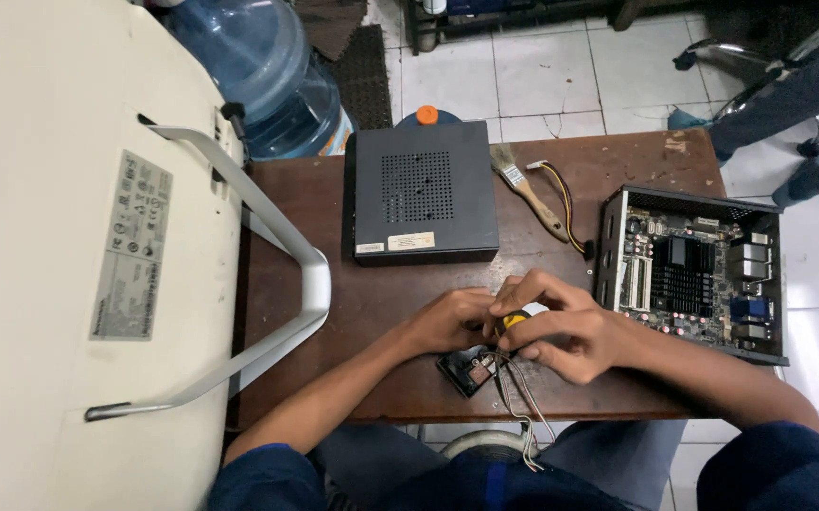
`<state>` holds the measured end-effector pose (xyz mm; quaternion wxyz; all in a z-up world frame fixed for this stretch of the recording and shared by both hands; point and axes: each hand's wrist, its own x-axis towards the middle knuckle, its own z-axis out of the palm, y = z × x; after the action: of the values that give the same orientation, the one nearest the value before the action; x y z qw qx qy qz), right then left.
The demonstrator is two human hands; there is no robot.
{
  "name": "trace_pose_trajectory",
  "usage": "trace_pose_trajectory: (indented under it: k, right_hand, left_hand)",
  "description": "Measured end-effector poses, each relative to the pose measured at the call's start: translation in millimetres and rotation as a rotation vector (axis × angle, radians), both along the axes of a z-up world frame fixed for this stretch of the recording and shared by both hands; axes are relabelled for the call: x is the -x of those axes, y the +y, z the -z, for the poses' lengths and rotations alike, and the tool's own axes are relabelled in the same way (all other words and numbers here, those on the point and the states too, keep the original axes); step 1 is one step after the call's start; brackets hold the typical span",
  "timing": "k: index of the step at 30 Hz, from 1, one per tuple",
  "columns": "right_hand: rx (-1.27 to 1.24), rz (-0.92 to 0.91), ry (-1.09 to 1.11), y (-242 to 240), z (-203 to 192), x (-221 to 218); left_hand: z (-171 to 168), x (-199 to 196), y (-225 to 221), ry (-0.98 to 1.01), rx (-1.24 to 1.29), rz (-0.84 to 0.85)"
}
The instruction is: Disassembling a small form factor computer by unscrewing and removing internal components like a circuit board.
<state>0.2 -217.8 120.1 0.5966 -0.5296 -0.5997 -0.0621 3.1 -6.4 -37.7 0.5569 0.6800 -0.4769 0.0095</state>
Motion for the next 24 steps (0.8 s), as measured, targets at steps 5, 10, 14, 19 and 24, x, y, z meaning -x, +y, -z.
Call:
trace_pose_trajectory:
  k: [5, 10, 14, 19, 24]
  right_hand:
    - [-0.068, 0.114, -0.007, 3, 5, -2]
    - [-0.060, 0.194, -0.002, 2, -3, -6]
    - [0.089, 0.267, 0.059, -2, -26, -6]
    - [0.273, 0.311, 0.081, -6, -47, -1]
    - [0.281, 0.266, 0.098, -7, -43, 0]
  left_hand:
    - [-24, 2, 1, 0.022, -0.025, 0.008]
    - [-31, 2, 0, 0.026, -0.011, 0.006]
    - [-43, 2, 4, 0.038, -0.026, -0.025]
    - [-63, 3, 7, 0.129, -0.015, -0.009]
    - [-39, 3, 7, 0.117, 0.001, -0.014]
